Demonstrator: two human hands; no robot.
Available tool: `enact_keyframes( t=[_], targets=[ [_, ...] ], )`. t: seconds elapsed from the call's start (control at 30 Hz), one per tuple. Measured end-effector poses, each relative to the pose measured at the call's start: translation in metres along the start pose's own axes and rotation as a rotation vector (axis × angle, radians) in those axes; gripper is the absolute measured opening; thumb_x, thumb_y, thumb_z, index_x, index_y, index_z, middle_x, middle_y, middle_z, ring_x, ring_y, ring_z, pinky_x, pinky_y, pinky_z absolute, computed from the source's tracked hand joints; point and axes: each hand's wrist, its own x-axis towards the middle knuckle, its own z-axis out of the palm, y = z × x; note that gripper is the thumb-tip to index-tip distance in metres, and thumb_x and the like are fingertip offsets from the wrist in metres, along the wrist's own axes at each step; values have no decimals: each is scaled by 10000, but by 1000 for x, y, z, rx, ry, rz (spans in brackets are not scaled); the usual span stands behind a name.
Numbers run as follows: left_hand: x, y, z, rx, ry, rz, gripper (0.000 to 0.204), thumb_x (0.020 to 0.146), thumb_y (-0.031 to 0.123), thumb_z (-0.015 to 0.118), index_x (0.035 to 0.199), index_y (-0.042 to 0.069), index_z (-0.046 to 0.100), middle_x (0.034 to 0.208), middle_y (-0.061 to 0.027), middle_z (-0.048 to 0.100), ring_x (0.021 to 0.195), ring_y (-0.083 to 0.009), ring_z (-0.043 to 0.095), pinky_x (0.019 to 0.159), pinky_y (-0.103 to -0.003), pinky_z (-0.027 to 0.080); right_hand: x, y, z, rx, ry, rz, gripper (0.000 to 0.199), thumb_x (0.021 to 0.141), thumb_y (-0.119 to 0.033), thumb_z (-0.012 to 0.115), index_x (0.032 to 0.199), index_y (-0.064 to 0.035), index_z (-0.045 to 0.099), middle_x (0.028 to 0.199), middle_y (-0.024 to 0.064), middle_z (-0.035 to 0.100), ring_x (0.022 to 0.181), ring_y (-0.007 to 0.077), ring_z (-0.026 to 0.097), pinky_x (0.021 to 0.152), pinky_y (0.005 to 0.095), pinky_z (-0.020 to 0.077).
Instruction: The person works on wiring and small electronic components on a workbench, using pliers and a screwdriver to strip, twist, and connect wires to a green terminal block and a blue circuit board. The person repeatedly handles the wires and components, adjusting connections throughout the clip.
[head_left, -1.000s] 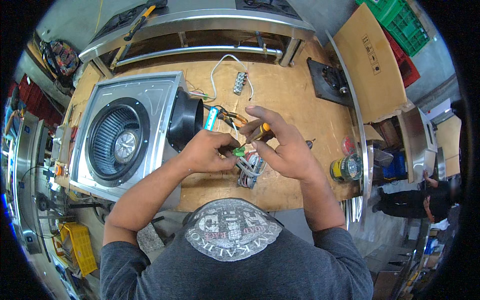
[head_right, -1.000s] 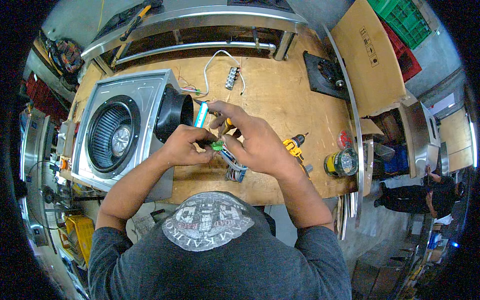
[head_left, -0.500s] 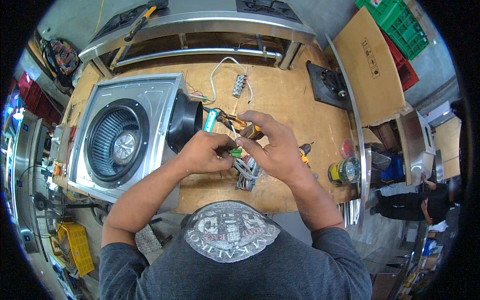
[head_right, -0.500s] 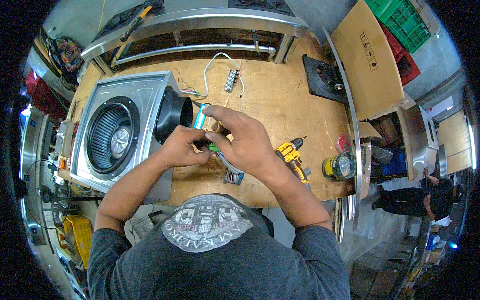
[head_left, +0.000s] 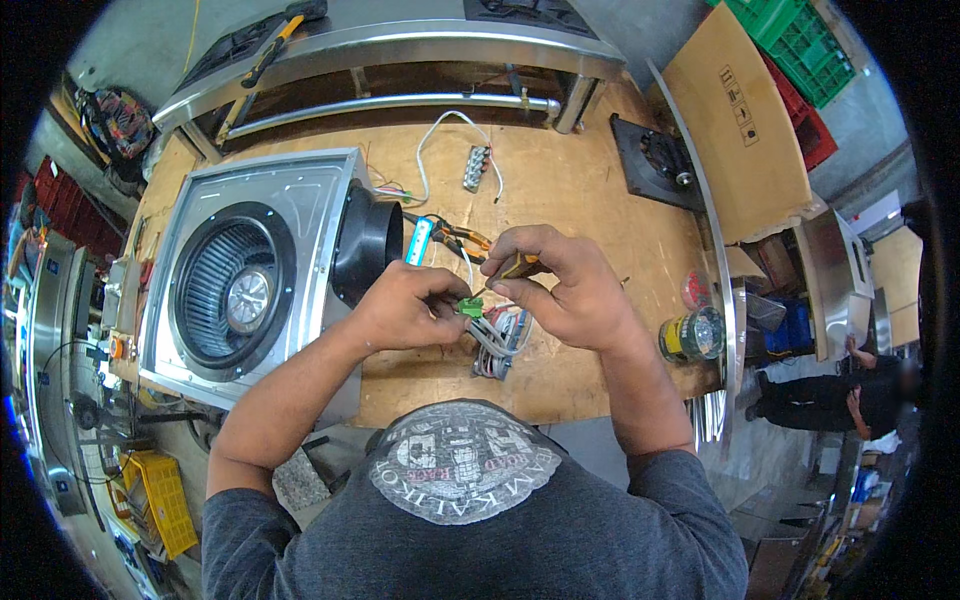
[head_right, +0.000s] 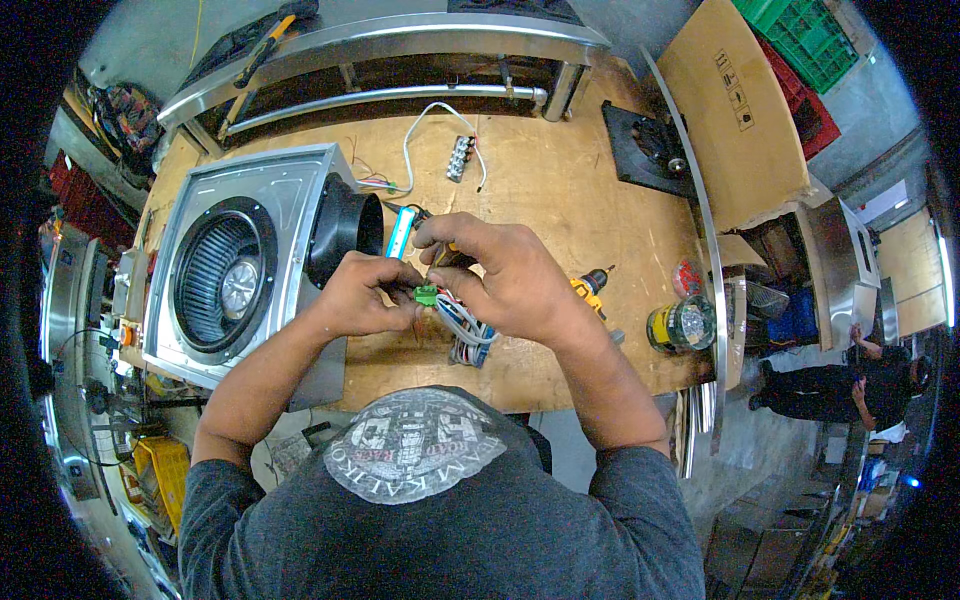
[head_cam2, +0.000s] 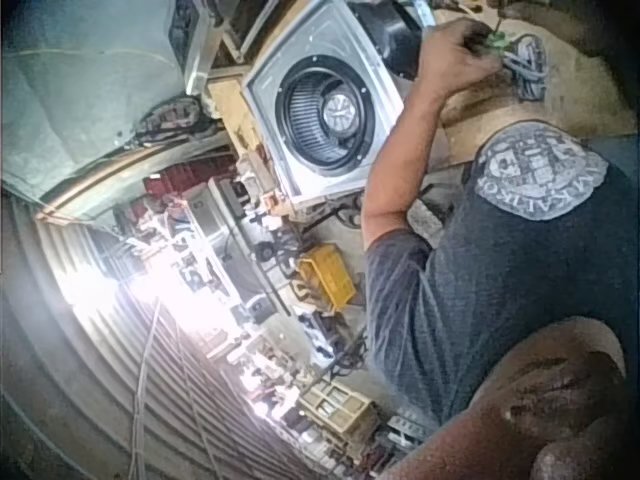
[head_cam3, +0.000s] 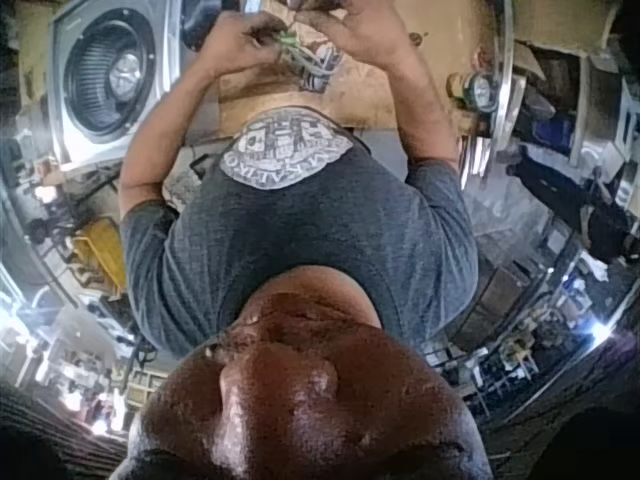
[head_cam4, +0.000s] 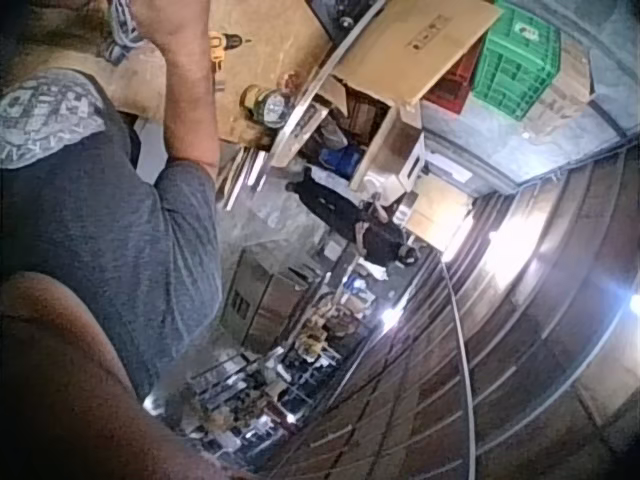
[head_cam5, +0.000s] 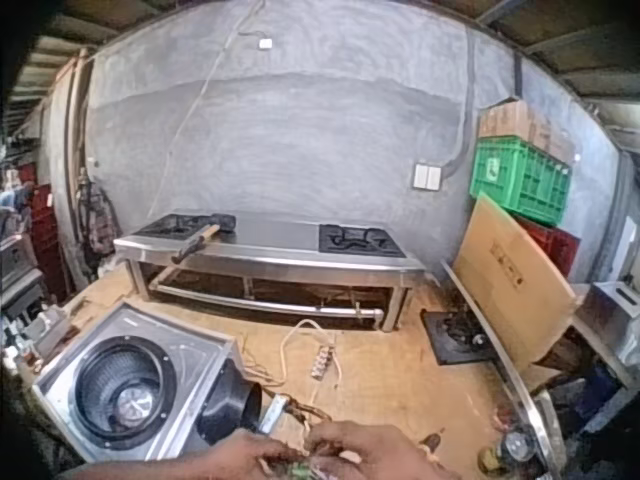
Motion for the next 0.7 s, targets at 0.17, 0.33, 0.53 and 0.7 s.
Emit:
enact_keyframes(
  t=[0.17, 0.33, 0.53, 0.7],
  targets=[
    [-2, 2, 5, 1, 47, -10, 246, 717, 140, 787, 899, 4, 693, 709, -120, 680, 623, -168, 692, 594, -286, 549, -2, 6, 5, -103, 98, -67, 277, 810, 24, 711, 1057, -11, 592, 938, 111, 681, 855, 200, 706, 739, 306, 560],
    [-1, 0, 7, 24, 65, 1, 245, 717, 126, 780, 906, -1, 690, 704, -119, 675, 630, -171, 693, 600, -291, 550, -7, 6, 15, -174, 181, -53, 277, 811, -11, 730, 1050, -2, 589, 926, 117, 675, 850, 196, 704, 708, 296, 555],
    [7, 1, -5, 16, -84, -139, 275, 721, 142, 757, 938, -9, 683, 714, -119, 678, 636, -165, 683, 622, -292, 546, -7, 15, 22, 51, 351, 47, 243, 846, -27, 673, 1070, 11, 586, 995, 108, 654, 851, 153, 670, 739, 281, 536],
    [11, 5, -19, -135, -227, -189, 237, 737, 67, 657, 961, 2, 695, 785, -100, 688, 708, -109, 631, 652, -280, 510, -19, 74, 20, 30, 109, 167, 325, 893, -102, 634, 1202, -10, 591, 956, 76, 627, 790, 110, 610, 720, 264, 508]
  ],
)
